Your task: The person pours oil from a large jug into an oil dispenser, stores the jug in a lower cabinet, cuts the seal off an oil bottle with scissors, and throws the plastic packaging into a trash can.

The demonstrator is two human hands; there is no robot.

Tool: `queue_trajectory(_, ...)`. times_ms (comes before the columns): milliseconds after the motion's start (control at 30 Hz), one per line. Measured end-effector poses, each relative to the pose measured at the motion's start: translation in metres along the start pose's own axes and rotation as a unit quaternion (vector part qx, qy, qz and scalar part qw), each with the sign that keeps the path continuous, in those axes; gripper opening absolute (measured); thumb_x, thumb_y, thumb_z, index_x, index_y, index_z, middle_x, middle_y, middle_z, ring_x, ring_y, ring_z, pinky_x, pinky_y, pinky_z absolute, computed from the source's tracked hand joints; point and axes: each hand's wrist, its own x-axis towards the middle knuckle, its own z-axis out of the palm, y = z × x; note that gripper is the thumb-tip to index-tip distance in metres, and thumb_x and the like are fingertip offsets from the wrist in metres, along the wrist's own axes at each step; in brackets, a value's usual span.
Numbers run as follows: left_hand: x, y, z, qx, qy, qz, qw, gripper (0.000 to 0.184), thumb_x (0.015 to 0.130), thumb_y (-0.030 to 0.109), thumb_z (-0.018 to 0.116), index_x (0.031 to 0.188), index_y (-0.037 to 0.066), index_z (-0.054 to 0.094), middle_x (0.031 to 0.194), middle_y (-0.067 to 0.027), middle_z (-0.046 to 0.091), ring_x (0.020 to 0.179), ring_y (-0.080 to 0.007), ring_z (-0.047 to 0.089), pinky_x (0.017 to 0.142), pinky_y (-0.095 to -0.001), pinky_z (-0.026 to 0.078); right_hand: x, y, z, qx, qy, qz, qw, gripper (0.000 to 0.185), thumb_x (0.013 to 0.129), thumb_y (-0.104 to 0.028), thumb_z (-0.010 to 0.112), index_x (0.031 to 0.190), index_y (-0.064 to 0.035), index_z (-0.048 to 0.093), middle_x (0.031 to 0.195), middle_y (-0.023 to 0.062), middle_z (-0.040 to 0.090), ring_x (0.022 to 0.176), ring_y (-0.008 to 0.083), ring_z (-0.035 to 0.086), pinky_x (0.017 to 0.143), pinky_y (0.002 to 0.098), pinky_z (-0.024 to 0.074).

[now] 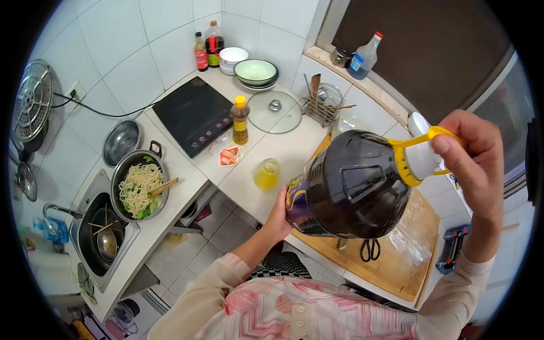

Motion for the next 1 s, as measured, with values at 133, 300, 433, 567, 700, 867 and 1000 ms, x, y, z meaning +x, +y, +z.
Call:
queue_trajectory(133,-0.061,0.019,-0.035,0.007,0.081,0.022,0.996,0.062,0.097,0.059,0.031,0.129,0.01,0.05,0.124,-0.0088,0.059,0.112,-0.0223,0.059,0.092,-0.038,0.051,-0.003,-0.032,0.035,0.052,-0.08,0.021,0.995,0.019,0.088,-0.017,0.064,0.079,-0.0002,0.061,0.065,-0.0008,0.056,0.057,0.0029,0.047,0.051,0.0194,0.034)
queue_trajectory(300,-0.121,0.046,-0.076,0.04,0.166,0.084,0.982,0.066,0.092,0.062,0.041,0.131,0.01,0.05,0.127,-0.0114,0.057,0.115,-0.0268,0.056,0.1,-0.0447,0.043,-0.008,-0.034,0.095,0.114,-0.087,-0.032,0.989,0.022,0.086,-0.019,0.067,0.077,0.001,0.062,0.058,0.0048,0.053,0.052,0.0095,0.047,0.048,0.0259,0.0353)
queue_trajectory(433,-0.153,0.056,-0.108,0.026,0.167,0.108,0.98,0.069,0.091,0.064,0.04,0.134,0.01,0.047,0.133,-0.0113,0.054,0.12,-0.0288,0.053,0.102,-0.0452,0.042,-0.016,-0.04,0.143,0.147,-0.093,-0.015,0.985,0.021,0.085,-0.018,0.067,0.078,0.0008,0.061,0.06,0.0124,0.055,0.051,0.0213,0.054,0.048,0.032,0.0396)
queue_trajectory(567,-0.165,0.06,-0.142,0.032,0.204,0.115,0.972,0.071,0.092,0.065,0.036,0.138,0.012,0.045,0.136,-0.0112,0.051,0.123,-0.0288,0.051,0.104,-0.0463,0.041,-0.032,-0.047,0.187,0.16,-0.078,-0.086,0.98,0.018,0.085,-0.017,0.067,0.086,-0.001,0.059,0.063,0.0138,0.057,0.053,0.0281,0.057,0.049,0.0348,0.0426)
queue_trajectory(700,-0.17,0.056,-0.15,0.068,0.222,0.14,0.963,0.07,0.093,0.065,0.033,0.138,0.012,0.044,0.137,-0.0109,0.051,0.123,-0.0283,0.051,0.104,-0.045,0.041,-0.043,-0.044,0.217,0.193,-0.114,-0.066,0.972,0.019,0.086,-0.016,0.068,0.093,-0.0035,0.056,0.062,0.0102,0.057,0.05,0.0275,0.057,0.045,0.0333,0.0413)
queue_trajectory(867,-0.166,0.05,-0.163,0.065,0.256,0.147,0.953,0.07,0.094,0.064,0.032,0.137,0.011,0.045,0.135,-0.0112,0.053,0.122,-0.0277,0.052,0.104,-0.0431,0.041,-0.047,-0.018,0.251,0.253,-0.069,-0.051,0.964,0.02,0.085,-0.014,0.068,0.093,-0.0019,0.055,0.061,0.0109,0.057,0.05,0.0277,0.058,0.044,0.0356,0.0424)
queue_trajectory(1000,-0.162,0.049,-0.173,0.072,0.281,0.135,0.947,0.07,0.094,0.063,0.031,0.136,0.009,0.046,0.133,-0.012,0.054,0.121,-0.0275,0.053,0.103,-0.0424,0.042,-0.048,0.004,0.272,0.25,-0.047,-0.044,0.966,0.021,0.084,-0.013,0.069,0.094,-0.0015,0.055,0.062,0.0111,0.058,0.05,0.028,0.059,0.045,0.0355,0.0436)
